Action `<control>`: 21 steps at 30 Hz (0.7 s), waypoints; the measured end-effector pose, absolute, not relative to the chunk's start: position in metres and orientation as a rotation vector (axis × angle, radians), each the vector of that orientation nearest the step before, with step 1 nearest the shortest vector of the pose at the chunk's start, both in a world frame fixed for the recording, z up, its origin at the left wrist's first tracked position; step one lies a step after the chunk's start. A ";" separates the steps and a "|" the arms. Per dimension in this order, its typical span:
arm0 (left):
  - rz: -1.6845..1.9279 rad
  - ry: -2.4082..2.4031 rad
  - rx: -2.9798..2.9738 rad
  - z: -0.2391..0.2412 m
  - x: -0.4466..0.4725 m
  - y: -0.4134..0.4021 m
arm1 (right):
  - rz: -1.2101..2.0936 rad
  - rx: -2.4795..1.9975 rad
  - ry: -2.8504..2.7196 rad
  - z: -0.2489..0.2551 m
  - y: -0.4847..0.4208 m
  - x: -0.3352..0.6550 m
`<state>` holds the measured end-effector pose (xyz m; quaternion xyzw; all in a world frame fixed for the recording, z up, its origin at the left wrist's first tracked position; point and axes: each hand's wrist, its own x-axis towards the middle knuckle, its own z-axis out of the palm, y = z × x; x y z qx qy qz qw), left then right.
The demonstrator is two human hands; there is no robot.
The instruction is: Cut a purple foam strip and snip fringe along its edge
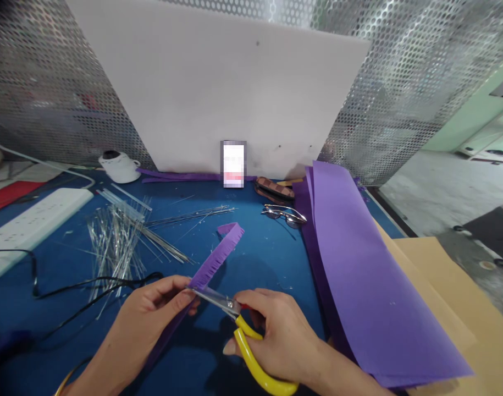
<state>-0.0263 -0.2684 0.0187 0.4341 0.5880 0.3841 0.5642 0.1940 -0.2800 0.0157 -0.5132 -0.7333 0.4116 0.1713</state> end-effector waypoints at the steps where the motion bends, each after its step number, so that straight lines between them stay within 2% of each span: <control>1: 0.905 1.384 1.027 0.019 -0.026 -0.268 | 1.178 -1.459 -2.077 0.015 -0.280 0.194; 21: 0.974 1.344 0.851 0.021 -0.024 -0.270 | 1.160 -1.396 -2.043 0.017 -0.279 0.192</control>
